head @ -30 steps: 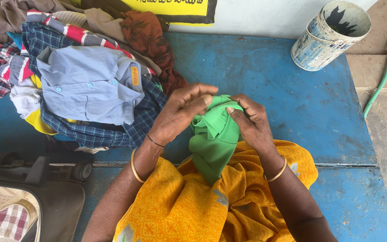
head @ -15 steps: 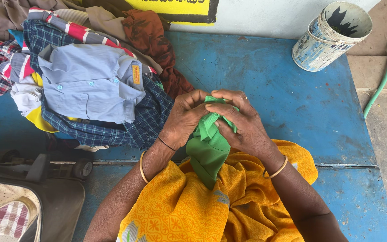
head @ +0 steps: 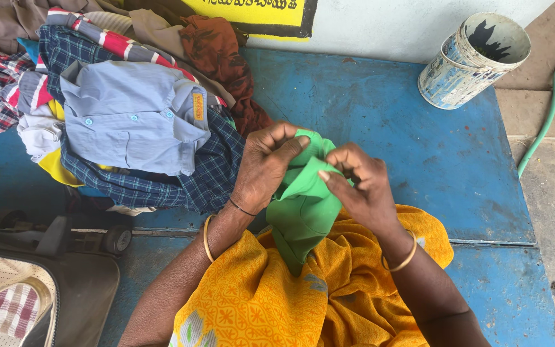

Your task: The person folds a checkered cloth and a green shirt on a blue floor, then places them into an open suitcase. The person handles the items one at a time, smoothing and folding them neatly before packing.

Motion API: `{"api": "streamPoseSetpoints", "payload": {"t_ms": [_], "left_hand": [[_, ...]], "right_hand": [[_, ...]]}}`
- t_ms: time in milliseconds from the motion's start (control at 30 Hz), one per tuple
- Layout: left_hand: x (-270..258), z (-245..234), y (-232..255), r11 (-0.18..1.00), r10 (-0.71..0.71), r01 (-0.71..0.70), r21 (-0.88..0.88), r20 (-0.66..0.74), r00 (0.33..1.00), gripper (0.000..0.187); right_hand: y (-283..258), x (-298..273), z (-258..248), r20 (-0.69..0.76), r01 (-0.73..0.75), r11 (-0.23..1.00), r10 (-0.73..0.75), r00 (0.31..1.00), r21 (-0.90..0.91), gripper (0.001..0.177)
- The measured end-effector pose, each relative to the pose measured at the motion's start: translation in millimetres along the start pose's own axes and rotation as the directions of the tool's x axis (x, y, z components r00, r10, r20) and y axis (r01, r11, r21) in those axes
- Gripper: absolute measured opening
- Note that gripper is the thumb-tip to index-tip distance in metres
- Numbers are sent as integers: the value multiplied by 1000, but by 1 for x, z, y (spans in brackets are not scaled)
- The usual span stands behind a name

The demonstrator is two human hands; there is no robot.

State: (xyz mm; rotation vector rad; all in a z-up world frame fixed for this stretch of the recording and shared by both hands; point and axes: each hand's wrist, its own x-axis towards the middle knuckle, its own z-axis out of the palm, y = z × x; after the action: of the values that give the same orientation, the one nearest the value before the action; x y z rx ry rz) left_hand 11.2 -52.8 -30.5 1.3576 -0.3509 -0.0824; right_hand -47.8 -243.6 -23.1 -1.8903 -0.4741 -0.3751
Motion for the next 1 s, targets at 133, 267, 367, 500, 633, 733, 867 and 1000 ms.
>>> {"api": "streamPoseSetpoints", "payload": {"t_ms": [133, 267, 367, 500, 633, 733, 867, 1000], "left_hand": [[-3, 0, 7, 1000, 2, 0, -29, 86, 996, 13], [-5, -3, 11, 998, 10, -2, -65, 125, 992, 15], [-5, -6, 16, 999, 39, -42, 15, 156, 987, 18], [-7, -7, 20, 997, 8, -20, 72, 171, 985, 15], [-12, -7, 20, 994, 54, -70, 86, 182, 982, 17], [-10, -9, 23, 995, 56, -71, 70, 187, 981, 17], [-12, -13, 28, 996, 22, -44, 80, 255, 967, 18], [-9, -5, 33, 956, 155, -227, 187, 336, 929, 26]], "right_hand": [[9, 9, 10, -13, -4, 996, 5, 1000, 93, 9], [11, 11, 14, -61, 1, 1000, 1, 998, 23, 12], [8, 10, 16, -104, 28, 999, -31, 994, -37, 14], [5, 7, 17, -123, 120, 987, -133, 983, -103, 15], [7, 7, 15, -160, 114, 990, -126, 979, -83, 16], [7, 13, 11, -175, 33, 999, -33, 984, -6, 17], [5, 13, 6, -149, 62, 995, -72, 986, -74, 20], [7, 15, 1, -104, 29, 997, -36, 994, -67, 18]]}}
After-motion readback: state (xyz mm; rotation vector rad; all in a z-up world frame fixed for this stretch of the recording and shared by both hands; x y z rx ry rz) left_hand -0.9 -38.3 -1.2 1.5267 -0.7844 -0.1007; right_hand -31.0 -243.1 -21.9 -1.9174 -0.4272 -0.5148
